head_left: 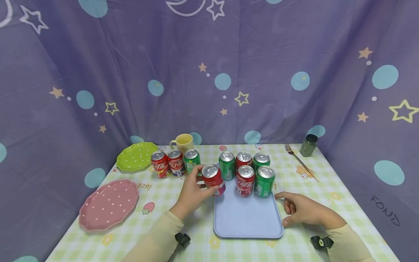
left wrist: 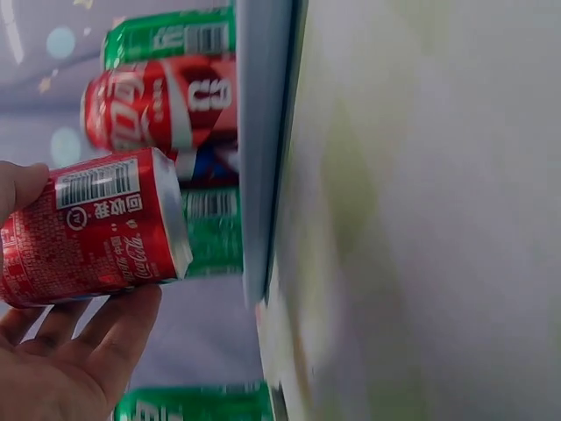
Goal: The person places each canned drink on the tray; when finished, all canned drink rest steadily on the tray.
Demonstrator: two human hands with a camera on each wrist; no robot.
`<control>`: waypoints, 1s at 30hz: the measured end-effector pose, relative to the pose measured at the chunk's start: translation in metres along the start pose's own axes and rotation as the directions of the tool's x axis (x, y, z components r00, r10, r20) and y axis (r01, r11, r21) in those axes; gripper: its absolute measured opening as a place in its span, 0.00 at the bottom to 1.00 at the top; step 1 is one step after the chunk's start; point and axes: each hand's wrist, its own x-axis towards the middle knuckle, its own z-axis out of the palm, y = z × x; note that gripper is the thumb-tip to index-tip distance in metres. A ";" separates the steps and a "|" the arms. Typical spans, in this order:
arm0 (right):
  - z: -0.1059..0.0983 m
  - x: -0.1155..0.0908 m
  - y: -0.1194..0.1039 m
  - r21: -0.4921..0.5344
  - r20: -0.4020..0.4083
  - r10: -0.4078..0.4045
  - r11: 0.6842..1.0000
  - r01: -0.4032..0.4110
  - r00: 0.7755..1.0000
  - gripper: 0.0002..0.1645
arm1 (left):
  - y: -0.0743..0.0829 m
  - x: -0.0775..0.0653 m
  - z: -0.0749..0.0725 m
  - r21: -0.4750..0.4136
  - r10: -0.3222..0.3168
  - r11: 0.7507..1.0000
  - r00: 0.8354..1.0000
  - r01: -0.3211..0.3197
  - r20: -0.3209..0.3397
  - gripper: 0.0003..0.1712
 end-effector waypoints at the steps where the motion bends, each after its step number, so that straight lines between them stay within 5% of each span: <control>1: 0.000 0.000 0.000 -0.001 -0.001 0.001 1.000 -0.001 1.000 0.54 | 0.001 0.002 0.004 0.012 0.000 1.000 1.000 0.000 0.013 0.41; 13: -0.001 -0.001 -0.001 -0.007 -0.002 0.000 1.000 0.000 1.000 0.53 | -0.004 0.023 0.040 0.111 -0.071 0.992 0.992 0.059 0.104 0.40; 24: -0.001 0.000 -0.002 -0.012 0.000 -0.001 1.000 0.001 1.000 0.53 | -0.006 0.026 0.046 0.151 -0.092 0.985 0.994 0.081 0.063 0.43; 30: 0.000 0.000 -0.002 -0.001 0.005 0.004 1.000 -0.004 1.000 0.53 | -0.004 0.026 0.044 0.176 -0.113 0.980 0.989 0.096 0.093 0.44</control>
